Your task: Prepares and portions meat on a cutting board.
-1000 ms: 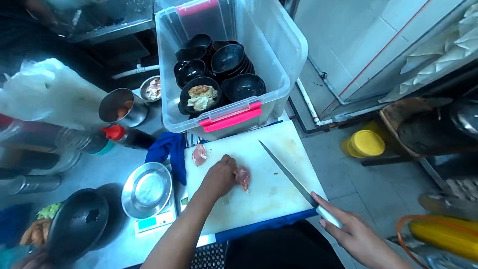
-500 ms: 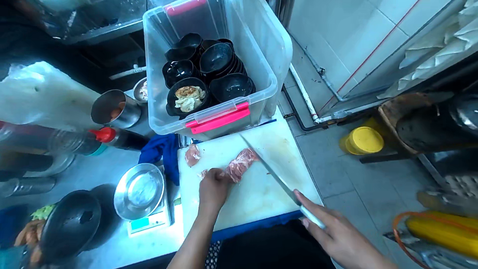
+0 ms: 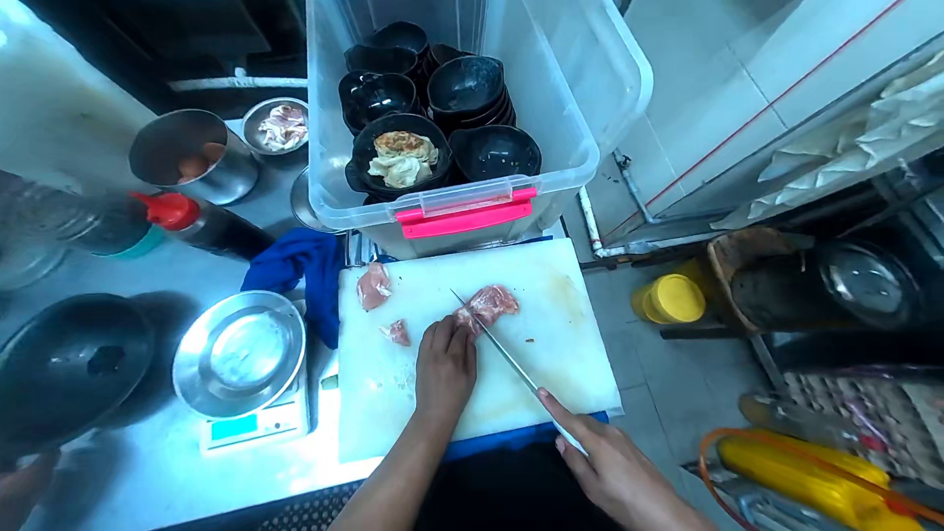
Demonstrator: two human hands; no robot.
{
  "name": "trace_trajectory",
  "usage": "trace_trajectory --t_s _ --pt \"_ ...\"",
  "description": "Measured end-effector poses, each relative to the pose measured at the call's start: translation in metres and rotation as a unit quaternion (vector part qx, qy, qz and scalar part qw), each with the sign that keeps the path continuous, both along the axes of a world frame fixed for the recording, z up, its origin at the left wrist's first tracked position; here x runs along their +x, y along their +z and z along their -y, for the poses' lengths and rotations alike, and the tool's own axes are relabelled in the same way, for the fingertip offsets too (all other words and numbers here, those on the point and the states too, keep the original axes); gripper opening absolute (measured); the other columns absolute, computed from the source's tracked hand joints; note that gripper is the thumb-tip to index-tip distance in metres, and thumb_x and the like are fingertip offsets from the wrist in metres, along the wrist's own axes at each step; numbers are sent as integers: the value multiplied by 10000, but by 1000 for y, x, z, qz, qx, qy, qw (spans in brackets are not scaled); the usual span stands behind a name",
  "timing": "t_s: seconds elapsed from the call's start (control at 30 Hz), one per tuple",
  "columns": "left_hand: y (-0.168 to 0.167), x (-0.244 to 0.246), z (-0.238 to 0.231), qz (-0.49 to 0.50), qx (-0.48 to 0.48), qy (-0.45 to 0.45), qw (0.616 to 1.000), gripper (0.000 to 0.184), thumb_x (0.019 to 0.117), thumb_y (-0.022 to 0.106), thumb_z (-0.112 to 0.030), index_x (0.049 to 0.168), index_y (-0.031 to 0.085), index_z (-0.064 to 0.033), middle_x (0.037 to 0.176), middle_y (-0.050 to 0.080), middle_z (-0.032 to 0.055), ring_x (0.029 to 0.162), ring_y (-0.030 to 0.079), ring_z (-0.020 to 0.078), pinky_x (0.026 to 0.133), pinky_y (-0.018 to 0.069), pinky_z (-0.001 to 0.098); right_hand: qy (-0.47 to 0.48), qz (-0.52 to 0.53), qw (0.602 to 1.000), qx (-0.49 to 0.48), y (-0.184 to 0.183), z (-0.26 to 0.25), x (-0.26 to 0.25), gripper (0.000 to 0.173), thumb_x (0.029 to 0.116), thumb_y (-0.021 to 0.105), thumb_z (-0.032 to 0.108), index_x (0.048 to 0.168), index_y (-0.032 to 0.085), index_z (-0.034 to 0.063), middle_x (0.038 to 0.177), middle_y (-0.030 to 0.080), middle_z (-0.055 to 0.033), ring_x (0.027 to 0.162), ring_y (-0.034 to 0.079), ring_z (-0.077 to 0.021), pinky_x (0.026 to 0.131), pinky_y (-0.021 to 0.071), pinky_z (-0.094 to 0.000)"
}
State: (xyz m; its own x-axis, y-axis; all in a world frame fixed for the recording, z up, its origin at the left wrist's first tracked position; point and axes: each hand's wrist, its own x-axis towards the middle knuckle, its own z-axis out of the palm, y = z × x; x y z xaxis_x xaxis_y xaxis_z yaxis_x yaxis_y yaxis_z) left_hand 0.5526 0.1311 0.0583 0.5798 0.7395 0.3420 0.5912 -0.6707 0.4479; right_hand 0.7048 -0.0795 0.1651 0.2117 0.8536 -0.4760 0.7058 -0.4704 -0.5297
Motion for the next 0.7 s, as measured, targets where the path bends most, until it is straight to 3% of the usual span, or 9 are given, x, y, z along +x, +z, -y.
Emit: trace_trajectory --t_s 0.1,0.33,0.5,0.57,0.7 --pt "-1 1 0 -12 5 0 1000 300 1010 552 -245 1126 770 -75 1298 678 118 1200 638 296 1026 527 432 7 -2 1000 -1 0 -2 1 594 1035 511 274 1606 359 332 1051 723 -152 873 723 -319 777 599 -526" --pt "-3 2 -2 2 23 -1 1000 266 993 565 -194 1024 793 -61 1175 731 118 1127 679 293 1002 548 414 31 -41 997 -54 7 -28 8 612 1052 479 279 1631 290 329 946 726 -164 833 715 -342 779 583 -538" --pt "-4 1 0 8 10 -1 1000 260 1002 568 -191 1005 787 -52 1174 724 120 1137 671 282 1002 546 401 37 -54 989 -130 6 -93 6 640 1069 454 284 1630 191 443 960 710 -155 874 699 -341 817 564 -538" --pt "-3 2 -2 5 17 6 1000 251 1003 573 -186 1004 787 -55 1179 724 111 1140 671 279 1002 548 399 46 -22 992 -117 6 -79 3 652 1059 464 265 1633 199 428 930 718 -163 864 707 -363 803 568 -555" --pt "-2 2 0 5 20 41 999 242 999 571 -163 1064 781 -60 1211 712 108 1153 664 272 999 548 396 63 3 995 -74 12 -2 11 676 1022 534 210 1629 277 358 840 721 -163 755 714 -374 713 583 -580"
